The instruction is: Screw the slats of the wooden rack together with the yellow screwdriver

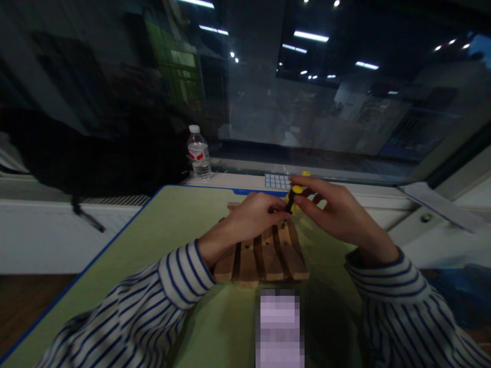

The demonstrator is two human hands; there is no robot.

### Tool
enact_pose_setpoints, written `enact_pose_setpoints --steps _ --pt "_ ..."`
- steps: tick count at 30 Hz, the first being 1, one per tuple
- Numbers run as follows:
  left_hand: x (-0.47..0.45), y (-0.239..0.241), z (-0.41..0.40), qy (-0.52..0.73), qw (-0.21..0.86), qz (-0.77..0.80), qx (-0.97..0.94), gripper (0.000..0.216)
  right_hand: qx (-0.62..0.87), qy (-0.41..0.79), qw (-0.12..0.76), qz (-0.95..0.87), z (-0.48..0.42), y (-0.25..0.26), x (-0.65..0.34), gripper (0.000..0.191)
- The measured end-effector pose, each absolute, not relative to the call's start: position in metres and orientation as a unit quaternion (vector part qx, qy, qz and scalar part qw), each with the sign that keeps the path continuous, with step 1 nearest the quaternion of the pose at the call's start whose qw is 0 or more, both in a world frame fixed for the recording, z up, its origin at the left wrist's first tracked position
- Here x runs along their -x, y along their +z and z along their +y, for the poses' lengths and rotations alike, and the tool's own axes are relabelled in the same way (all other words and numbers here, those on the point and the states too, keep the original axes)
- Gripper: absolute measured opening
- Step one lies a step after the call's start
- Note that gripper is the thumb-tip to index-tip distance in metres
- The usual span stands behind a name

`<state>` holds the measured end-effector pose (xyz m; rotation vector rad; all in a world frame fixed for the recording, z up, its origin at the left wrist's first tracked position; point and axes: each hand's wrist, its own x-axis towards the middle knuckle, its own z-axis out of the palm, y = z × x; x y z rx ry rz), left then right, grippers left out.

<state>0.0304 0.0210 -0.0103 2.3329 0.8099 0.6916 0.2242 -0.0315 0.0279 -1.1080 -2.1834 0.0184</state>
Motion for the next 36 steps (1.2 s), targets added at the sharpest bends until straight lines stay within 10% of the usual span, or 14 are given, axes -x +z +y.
enact_pose_setpoints --steps 36 --pt "-0.0322 -0.0078 0.0177 0.263 0.278 0.320 -0.867 0.023 0.469 0.003 0.353 -0.810 -0.0296 0.0252 -0.2162 0.024"
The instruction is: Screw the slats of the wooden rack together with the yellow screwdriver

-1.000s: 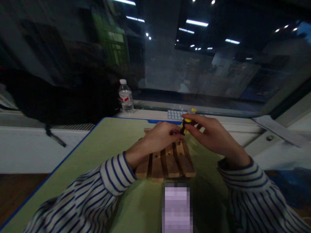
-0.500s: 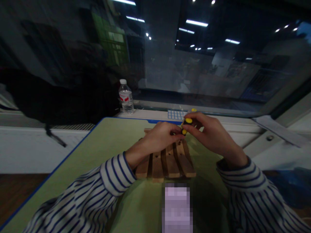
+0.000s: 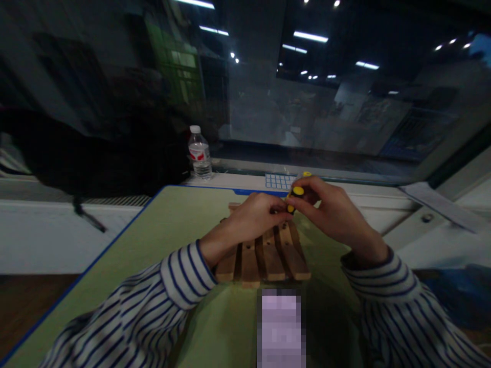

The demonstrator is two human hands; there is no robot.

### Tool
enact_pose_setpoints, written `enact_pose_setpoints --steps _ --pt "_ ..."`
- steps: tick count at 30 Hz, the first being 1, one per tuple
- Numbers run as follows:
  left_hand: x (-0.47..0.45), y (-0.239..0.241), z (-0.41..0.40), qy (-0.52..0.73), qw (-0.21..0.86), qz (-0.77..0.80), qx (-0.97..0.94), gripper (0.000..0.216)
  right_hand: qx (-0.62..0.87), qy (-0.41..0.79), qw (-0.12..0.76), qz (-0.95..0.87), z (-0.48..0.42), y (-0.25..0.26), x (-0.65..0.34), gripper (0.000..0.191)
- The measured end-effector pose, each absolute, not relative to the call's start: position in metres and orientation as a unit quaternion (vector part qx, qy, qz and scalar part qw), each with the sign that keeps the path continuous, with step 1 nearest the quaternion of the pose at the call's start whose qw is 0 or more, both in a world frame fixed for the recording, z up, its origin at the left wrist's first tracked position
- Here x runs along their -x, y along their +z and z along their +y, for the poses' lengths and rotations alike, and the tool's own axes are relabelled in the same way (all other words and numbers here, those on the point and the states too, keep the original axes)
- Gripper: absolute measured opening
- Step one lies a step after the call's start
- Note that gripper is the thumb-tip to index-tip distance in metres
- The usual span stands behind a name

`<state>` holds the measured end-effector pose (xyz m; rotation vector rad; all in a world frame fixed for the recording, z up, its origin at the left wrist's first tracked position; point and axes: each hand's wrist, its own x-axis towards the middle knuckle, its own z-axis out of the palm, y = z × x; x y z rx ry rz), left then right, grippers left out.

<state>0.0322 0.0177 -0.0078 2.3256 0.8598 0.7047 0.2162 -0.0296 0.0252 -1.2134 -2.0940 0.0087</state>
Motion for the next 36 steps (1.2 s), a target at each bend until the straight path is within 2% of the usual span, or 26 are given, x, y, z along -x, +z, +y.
enact_pose_setpoints --steps 4,7,19,36 --pt "-0.0315 -0.0113 0.0192 0.276 0.290 0.312 -0.862 0.024 0.456 0.000 0.341 -0.822 -0.0301 0.0252 -0.2186 0.040" --pt "-0.0310 -0.0138 0.0211 0.278 0.288 0.305 -0.864 0.024 0.444 0.014 0.331 -0.832 -0.0306 0.0261 -0.2206 0.044" --pt "-0.0315 -0.0134 0.0205 0.275 0.301 0.304 -0.861 0.024 0.438 -0.007 0.333 -0.835 -0.0281 0.0256 -0.2221 0.033" --pt "-0.0320 -0.0096 0.0179 0.266 0.304 0.310 -0.861 0.025 0.451 -0.014 0.346 -0.823 -0.0274 0.0240 -0.2195 0.029"
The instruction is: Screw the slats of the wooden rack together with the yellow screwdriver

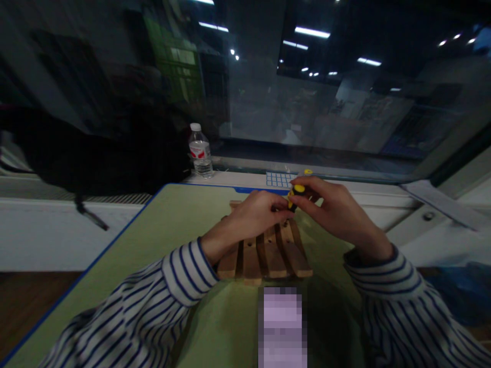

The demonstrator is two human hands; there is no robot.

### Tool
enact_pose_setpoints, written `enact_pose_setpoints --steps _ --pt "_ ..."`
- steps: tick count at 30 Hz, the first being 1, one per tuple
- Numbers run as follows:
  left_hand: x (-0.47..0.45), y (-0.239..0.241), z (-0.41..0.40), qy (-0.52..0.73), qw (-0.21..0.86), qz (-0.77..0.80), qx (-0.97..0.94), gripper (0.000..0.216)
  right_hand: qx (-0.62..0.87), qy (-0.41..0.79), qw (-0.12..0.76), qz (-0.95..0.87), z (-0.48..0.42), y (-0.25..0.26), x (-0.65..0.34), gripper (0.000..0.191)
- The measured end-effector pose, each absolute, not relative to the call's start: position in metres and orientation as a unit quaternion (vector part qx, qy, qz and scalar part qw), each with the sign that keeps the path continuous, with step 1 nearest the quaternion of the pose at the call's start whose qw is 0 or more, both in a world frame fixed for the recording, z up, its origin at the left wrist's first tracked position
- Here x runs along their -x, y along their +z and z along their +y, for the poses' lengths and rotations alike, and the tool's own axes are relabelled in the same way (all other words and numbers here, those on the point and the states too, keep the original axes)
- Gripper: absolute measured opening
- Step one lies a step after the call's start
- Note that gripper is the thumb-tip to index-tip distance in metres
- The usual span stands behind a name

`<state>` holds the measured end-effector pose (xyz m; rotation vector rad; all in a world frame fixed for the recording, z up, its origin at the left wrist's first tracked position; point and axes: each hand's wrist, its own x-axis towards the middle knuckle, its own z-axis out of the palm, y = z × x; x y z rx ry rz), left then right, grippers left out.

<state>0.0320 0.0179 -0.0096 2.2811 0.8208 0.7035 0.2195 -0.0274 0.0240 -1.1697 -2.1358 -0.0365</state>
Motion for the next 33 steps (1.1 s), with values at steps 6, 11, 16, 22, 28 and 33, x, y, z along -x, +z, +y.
enact_pose_setpoints --steps 6,11,16,22,28,33 --pt "-0.0319 -0.0100 0.0184 0.266 0.307 0.311 -0.859 0.026 0.452 -0.009 0.342 -0.824 -0.0290 0.0256 -0.2180 0.026" --pt "-0.0321 -0.0096 0.0182 0.273 0.299 0.306 -0.862 0.024 0.454 -0.006 0.342 -0.823 -0.0294 0.0266 -0.2168 0.024" --pt "-0.0321 -0.0097 0.0179 0.267 0.298 0.314 -0.861 0.025 0.455 -0.009 0.344 -0.821 -0.0293 0.0256 -0.2167 0.024" --pt "-0.0318 -0.0083 0.0174 0.273 0.298 0.315 -0.859 0.025 0.456 -0.014 0.341 -0.822 -0.0285 0.0245 -0.2169 0.026" --pt "-0.0311 -0.0083 0.0168 0.279 0.302 0.314 -0.855 0.022 0.439 -0.008 0.318 -0.840 -0.0315 0.0274 -0.2196 0.046" --pt "-0.0319 -0.0065 0.0161 0.280 0.308 0.310 -0.854 0.021 0.429 0.002 0.314 -0.847 -0.0328 0.0287 -0.2215 0.039"
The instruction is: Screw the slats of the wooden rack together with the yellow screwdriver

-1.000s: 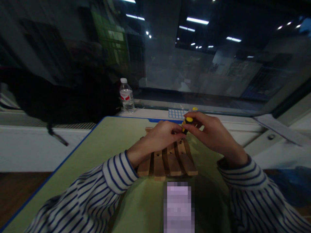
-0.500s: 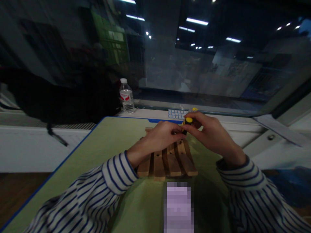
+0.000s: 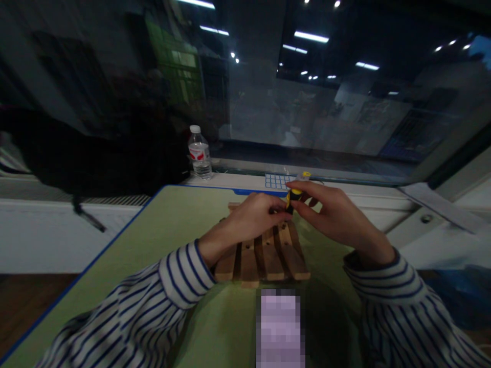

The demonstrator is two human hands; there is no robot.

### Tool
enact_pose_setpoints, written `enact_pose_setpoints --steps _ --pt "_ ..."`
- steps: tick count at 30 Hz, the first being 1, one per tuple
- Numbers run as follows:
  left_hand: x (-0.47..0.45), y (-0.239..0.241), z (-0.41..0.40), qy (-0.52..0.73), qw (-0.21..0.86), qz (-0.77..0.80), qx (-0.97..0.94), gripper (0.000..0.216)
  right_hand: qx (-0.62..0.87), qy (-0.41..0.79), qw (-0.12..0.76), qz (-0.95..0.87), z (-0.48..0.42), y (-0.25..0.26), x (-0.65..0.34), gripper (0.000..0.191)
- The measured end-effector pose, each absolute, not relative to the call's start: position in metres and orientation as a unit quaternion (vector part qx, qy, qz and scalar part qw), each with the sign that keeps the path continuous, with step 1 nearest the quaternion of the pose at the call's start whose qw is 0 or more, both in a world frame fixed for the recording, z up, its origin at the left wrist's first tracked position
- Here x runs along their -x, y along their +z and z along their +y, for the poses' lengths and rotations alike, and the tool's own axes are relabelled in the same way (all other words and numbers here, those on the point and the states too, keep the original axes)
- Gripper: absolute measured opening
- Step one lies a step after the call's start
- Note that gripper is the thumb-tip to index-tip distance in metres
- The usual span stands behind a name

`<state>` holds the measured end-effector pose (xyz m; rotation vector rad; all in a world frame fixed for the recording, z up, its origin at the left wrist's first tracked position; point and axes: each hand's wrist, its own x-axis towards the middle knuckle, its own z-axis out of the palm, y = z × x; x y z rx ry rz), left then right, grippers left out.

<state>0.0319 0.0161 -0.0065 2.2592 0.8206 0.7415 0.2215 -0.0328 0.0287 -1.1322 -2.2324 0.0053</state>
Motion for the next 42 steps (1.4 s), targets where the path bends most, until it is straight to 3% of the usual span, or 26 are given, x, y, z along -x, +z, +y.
enact_pose_setpoints --steps 6,17,25,42 --pt "-0.021 0.008 0.014 0.284 0.303 0.302 -0.858 0.021 0.431 0.004 0.317 -0.844 -0.031 0.027 -0.223 0.036" --pt "0.006 0.013 0.034 0.245 0.143 0.348 -0.893 0.028 0.428 0.022 0.323 -0.844 -0.032 0.031 -0.222 0.034" --pt "0.002 0.008 0.032 0.177 0.162 0.310 -0.920 0.027 0.416 0.029 0.329 -0.847 -0.029 0.029 -0.222 0.032" --pt "-0.003 0.006 0.028 0.164 0.114 0.292 -0.935 0.023 0.445 0.026 0.328 -0.833 -0.023 0.025 -0.224 0.023"
